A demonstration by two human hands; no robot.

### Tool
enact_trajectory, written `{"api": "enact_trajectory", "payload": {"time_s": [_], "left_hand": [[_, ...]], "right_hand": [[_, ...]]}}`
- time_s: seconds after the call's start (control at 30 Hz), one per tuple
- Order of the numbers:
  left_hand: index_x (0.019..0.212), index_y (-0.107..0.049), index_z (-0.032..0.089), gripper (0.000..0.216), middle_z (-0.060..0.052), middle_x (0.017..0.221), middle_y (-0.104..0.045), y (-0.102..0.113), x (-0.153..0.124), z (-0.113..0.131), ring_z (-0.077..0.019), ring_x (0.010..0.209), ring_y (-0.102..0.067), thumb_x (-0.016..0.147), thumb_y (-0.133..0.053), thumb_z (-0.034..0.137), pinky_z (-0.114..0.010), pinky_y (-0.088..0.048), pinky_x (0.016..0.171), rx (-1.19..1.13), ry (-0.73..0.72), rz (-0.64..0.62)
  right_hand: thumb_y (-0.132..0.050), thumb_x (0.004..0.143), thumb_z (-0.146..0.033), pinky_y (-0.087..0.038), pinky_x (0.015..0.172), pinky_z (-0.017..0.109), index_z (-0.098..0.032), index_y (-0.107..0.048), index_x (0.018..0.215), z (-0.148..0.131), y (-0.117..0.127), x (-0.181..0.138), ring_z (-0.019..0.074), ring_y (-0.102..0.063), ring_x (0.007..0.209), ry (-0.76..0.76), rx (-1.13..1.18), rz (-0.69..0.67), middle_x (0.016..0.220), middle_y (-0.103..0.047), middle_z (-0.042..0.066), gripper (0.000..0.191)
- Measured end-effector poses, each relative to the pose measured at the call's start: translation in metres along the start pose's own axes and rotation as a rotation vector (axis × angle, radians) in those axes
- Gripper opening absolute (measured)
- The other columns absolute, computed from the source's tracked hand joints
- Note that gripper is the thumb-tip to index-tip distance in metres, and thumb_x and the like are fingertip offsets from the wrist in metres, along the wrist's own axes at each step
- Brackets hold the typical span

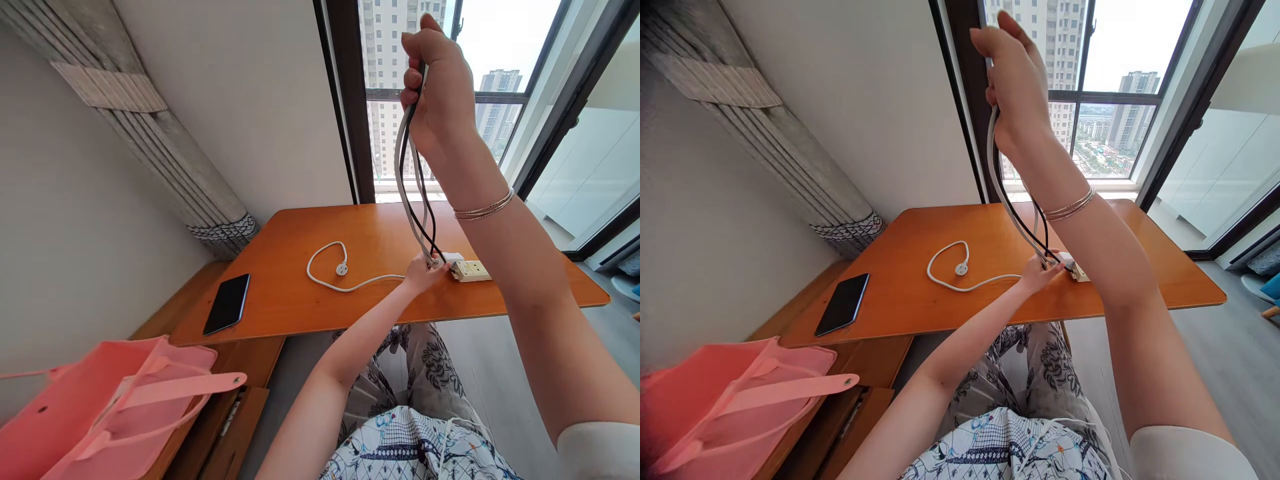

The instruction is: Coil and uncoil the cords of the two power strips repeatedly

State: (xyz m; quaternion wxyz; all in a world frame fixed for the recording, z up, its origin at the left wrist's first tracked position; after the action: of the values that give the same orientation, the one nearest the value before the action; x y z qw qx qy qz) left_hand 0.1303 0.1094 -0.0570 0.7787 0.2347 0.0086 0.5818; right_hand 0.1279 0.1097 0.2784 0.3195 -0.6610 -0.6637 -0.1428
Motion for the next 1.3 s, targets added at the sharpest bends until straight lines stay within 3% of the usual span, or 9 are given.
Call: {"api": "enact_trajectory", "payload": {"time_s": [0.13,0.27,0.4,0.5,0.67,0.8,0.93,1.13,1.3], "left_hand": [[0.111,-0.07,0.02,0.028,-0.008,0.105,-0.074,0.007,0.006,-0.019,-0.0242,0.105,-0.068,0.091,-0.054,0.031,-0.037,-0.053,0.089,-0.063,0.014,0.061],[0.095,-0.07,0.018,0.028,-0.009,0.127,-0.068,0.04,0.013,-0.025,-0.0219,0.124,-0.059,0.09,-0.043,0.017,-0.039,-0.047,0.103,-0.062,-0.04,0.151],[0.076,-0.065,0.018,0.027,-0.007,0.115,-0.073,0.084,0.008,-0.02,-0.0224,0.115,-0.057,0.091,-0.042,0.018,-0.042,-0.044,0.105,0.109,-0.07,0.167],[0.074,-0.064,0.02,0.027,-0.007,0.1,-0.073,0.109,0.001,-0.011,-0.0229,0.112,-0.054,0.092,-0.045,0.024,-0.041,-0.044,0.104,0.165,-0.132,0.112],[0.079,-0.063,0.019,0.032,-0.007,0.082,-0.066,0.129,-0.011,-0.006,-0.0216,0.096,-0.059,0.09,-0.049,0.047,-0.038,-0.049,0.091,0.04,-0.163,-0.001],[0.081,-0.059,0.019,0.047,-0.001,0.065,-0.057,0.132,-0.017,-0.006,-0.0144,0.063,-0.052,0.078,-0.062,0.066,-0.033,-0.048,0.067,-0.233,-0.062,-0.116],[0.068,-0.057,0.019,0.051,0.003,0.052,-0.045,0.14,-0.02,0.011,-0.0136,0.058,-0.048,0.069,-0.072,0.068,-0.034,-0.048,0.069,-0.424,-0.083,-0.122],[0.06,-0.053,0.019,0.051,0.004,0.045,-0.036,0.147,-0.022,0.029,-0.0148,0.058,-0.048,0.071,-0.073,0.065,-0.033,-0.047,0.071,-0.63,-0.135,-0.119],[0.062,-0.052,0.02,0.049,0.004,0.047,-0.038,0.161,-0.023,0.026,-0.0158,0.059,-0.052,0.069,-0.077,0.061,-0.03,-0.047,0.066,-0.733,-0.111,-0.017]], "right_hand": [[-0.031,0.101,-0.005,-0.02,0.044,0.013,-0.013,-0.045,0.123,-0.011,0.019,-0.009,-0.0004,-0.024,0.05,-0.095,0.242,0.163,0.079,-0.027,-0.004,0.028],[-0.024,0.103,-0.011,-0.032,0.047,0.013,-0.015,-0.051,0.109,-0.02,0.061,-0.002,-0.0012,-0.04,0.052,-0.047,0.26,0.268,0.08,-0.038,-0.004,0.028],[-0.01,0.098,-0.005,-0.05,0.085,0.024,-0.012,-0.041,0.122,0.001,0.123,0.009,0.0068,-0.065,0.1,0.033,0.199,0.339,0.112,-0.051,0.009,0.04],[-0.028,0.097,-0.016,-0.042,0.109,0.038,-0.019,-0.039,0.13,0.025,0.165,0.009,0.0147,-0.051,0.132,0.178,-0.101,0.256,0.143,-0.043,0.013,0.035],[-0.035,0.094,-0.034,-0.033,0.116,0.041,-0.024,-0.031,0.142,0.048,0.206,-0.016,0.0143,-0.044,0.137,0.438,-0.529,0.039,0.151,-0.042,0.011,0.05],[-0.035,0.094,-0.027,-0.027,0.114,0.046,-0.012,-0.018,0.153,0.055,0.219,-0.036,0.0189,-0.052,0.133,0.421,-1.105,-0.125,0.15,-0.046,0.022,0.063],[-0.046,0.091,-0.033,-0.021,0.111,0.057,-0.006,-0.007,0.157,0.086,0.235,-0.05,0.0305,-0.06,0.118,0.279,-1.607,-0.24,0.14,-0.057,0.023,0.081],[-0.052,0.087,-0.029,-0.028,0.104,0.056,0.006,0.002,0.155,0.138,0.238,-0.077,0.0375,-0.055,0.119,0.158,-1.772,-0.312,0.12,-0.068,0.023,0.094],[-0.051,0.089,-0.028,-0.032,0.102,0.054,0.003,-0.01,0.156,0.153,0.235,-0.096,0.0331,-0.06,0.107,0.158,-1.718,-0.462,0.098,-0.072,0.017,0.084]]}}
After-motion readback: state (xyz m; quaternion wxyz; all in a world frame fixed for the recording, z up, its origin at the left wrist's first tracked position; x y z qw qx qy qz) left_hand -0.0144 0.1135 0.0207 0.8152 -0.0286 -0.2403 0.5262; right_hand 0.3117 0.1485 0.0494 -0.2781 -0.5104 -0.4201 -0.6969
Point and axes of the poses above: each hand's wrist, its own x-axis towards the middle knuckle, its own y-axis out of the back of the hand, z = x × y, the point moved 7 cm from there along x, towards the middle knuckle
